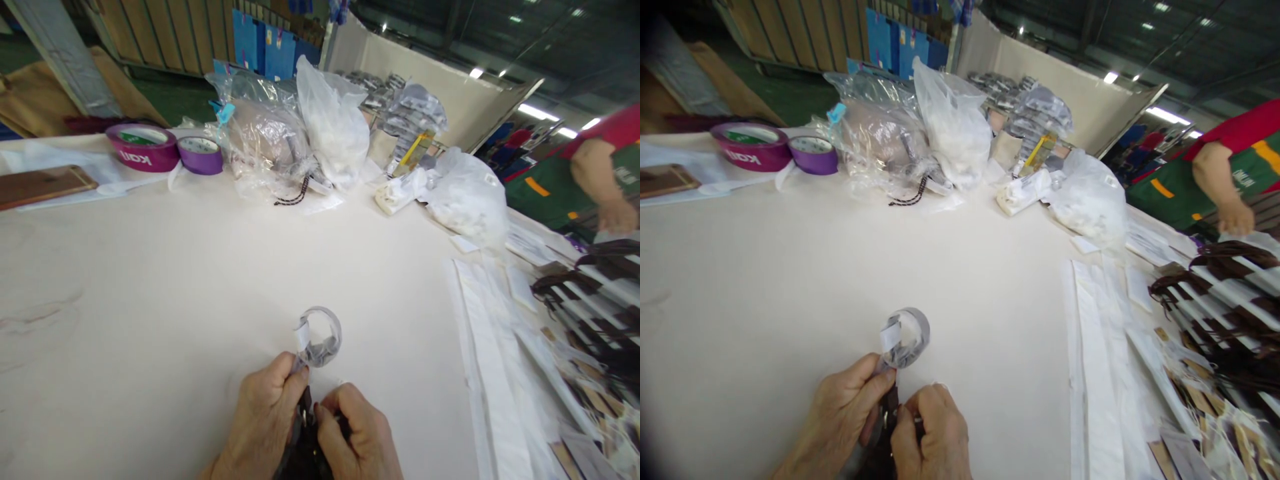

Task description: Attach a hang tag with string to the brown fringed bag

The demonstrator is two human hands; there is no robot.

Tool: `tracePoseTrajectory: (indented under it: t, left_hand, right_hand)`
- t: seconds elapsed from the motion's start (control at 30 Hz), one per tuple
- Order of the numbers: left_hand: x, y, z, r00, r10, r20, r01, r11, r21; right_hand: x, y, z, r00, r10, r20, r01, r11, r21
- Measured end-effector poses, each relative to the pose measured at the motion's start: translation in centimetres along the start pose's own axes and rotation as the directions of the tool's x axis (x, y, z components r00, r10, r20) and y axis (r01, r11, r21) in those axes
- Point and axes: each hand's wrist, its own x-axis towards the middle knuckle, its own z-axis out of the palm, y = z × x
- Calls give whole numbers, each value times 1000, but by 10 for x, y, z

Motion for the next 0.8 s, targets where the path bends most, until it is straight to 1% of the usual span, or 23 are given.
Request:
tracePoseTrajectory:
  t: [0.13, 0.27, 0.37, 0.43, 0.53, 0.67, 0.73, 0.8]
  left_hand:
    - [0, 3, 0, 1000, 14, -1, -14, 1000, 10]
    - [0, 5, 0, 999, 38, -1, -38, 999, 31]
    - [0, 5, 0, 998, 67, 2, -68, 997, 30]
    - [1, 5, -1, 996, 85, 13, -86, 996, 30]
    - [4, 5, -3, 992, 110, 56, -112, 993, 40]
    - [9, 9, -7, 982, 135, 135, -147, 986, 81]
    - [12, 11, -10, 978, 136, 160, -157, 980, 126]
    - [14, 14, -14, 971, 148, 189, -182, 968, 175]
  right_hand:
    - [2, -2, -5, 998, -21, 59, 20, 999, 29]
    - [4, -5, -11, 987, -21, 162, 15, 999, 41]
    - [7, -6, -17, 962, 1, 274, 1, 1000, -10]
    - [8, -6, -20, 937, -9, 349, 23, 999, -36]
    - [9, -6, -22, 910, -33, 412, 64, 996, -61]
    - [5, -9, -18, 906, -23, 424, 109, 977, -181]
    - [3, -10, -14, 927, -42, 373, 150, 952, -267]
    - [2, -10, -9, 947, -96, 307, 200, 924, -327]
